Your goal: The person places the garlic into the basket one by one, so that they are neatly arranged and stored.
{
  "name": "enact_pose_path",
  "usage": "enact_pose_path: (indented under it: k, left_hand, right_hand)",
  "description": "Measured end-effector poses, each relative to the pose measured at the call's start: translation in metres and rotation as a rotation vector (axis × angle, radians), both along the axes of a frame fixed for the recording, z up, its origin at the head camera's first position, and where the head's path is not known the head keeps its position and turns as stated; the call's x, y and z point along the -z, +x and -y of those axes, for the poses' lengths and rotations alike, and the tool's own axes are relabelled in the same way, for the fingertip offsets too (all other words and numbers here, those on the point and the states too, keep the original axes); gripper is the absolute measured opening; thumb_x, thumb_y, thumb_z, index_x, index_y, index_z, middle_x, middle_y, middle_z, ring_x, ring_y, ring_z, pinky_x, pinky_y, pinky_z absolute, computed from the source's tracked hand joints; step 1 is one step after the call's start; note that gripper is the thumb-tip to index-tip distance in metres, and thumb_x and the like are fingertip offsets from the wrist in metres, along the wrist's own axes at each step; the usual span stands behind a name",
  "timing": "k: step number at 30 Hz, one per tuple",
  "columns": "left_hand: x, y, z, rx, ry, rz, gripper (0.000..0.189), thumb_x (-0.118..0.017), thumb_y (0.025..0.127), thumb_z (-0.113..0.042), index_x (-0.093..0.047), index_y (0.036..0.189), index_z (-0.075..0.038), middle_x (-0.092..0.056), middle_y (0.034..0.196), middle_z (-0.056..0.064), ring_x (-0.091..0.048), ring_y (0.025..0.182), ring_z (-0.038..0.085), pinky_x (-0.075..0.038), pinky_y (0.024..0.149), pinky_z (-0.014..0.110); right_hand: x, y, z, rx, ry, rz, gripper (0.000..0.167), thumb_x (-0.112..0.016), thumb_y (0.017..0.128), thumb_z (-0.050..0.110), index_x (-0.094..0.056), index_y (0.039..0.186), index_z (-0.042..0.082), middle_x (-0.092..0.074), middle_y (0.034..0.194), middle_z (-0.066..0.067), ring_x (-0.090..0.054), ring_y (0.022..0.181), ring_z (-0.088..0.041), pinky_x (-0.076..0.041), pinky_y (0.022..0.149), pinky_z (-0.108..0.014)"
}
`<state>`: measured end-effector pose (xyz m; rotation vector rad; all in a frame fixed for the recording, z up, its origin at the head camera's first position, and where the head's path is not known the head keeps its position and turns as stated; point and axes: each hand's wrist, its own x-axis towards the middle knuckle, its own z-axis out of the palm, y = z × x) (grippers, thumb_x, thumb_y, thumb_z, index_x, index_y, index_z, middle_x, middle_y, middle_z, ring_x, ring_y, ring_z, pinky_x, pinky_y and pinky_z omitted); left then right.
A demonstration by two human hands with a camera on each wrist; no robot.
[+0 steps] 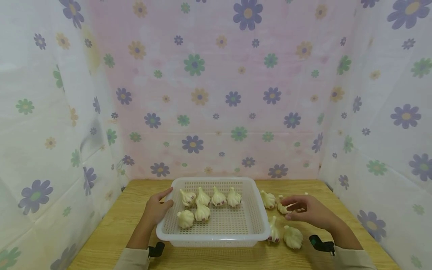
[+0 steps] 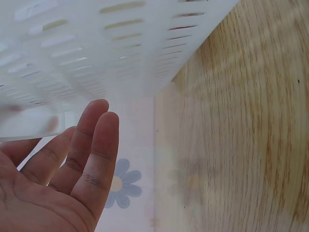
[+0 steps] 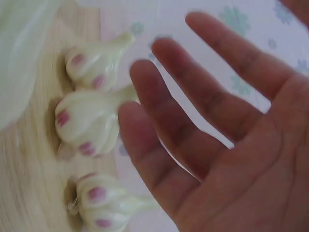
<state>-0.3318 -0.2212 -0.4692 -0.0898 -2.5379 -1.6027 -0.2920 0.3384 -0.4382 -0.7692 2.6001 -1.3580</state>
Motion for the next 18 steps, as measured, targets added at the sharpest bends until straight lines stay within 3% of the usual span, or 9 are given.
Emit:
enact_pose_path:
  k: [6, 11, 14, 18]
  left_hand:
    - [-0.001, 0.001, 0.0, 0.005, 0.001, -0.003, 0.058, -0.062, 0.095, -0.017, -0.055, 0.152, -0.023, -0.05, 0.155, 0.022, -0.073, 0.105, 0.029, -0.06, 0.066, 0.036]
    - [0.0, 0.001, 0.0, 0.01, 0.007, -0.003, 0.057, -0.062, 0.096, -0.017, -0.055, 0.152, -0.023, -0.049, 0.155, 0.022, -0.074, 0.104, 0.027, -0.06, 0.065, 0.036]
    - [0.0, 0.001, 0.0, 0.008, 0.009, -0.003, 0.057, -0.062, 0.096, -0.017, -0.054, 0.152, -0.023, -0.049, 0.156, 0.022, -0.073, 0.105, 0.028, -0.06, 0.065, 0.036]
    - [0.0, 0.002, -0.001, 0.001, 0.009, 0.001, 0.057, -0.062, 0.096, -0.017, -0.054, 0.152, -0.023, -0.05, 0.155, 0.022, -0.073, 0.105, 0.028, -0.06, 0.066, 0.037]
  right_hand:
    - [0.008, -0.002, -0.01, -0.149, -0.06, 0.168, 0.052, -0.066, 0.099, 0.009, -0.051, 0.146, -0.005, -0.053, 0.146, -0.032, -0.065, 0.126, -0.024, -0.06, 0.091, -0.031]
    - [0.014, -0.004, -0.012, -0.234, -0.057, 0.307, 0.058, -0.065, 0.098, 0.008, -0.045, 0.151, -0.007, -0.05, 0.15, -0.031, -0.06, 0.131, -0.038, -0.059, 0.094, -0.032]
    - [0.018, -0.006, -0.011, -0.27, -0.032, 0.331, 0.059, -0.067, 0.097, 0.009, -0.046, 0.15, -0.007, -0.051, 0.148, -0.032, -0.058, 0.131, -0.044, -0.058, 0.095, -0.031]
    - [0.022, -0.009, -0.011, -0.286, 0.018, 0.298, 0.056, -0.071, 0.094, 0.009, -0.053, 0.146, -0.002, -0.056, 0.144, -0.03, -0.062, 0.129, -0.035, -0.054, 0.096, -0.023]
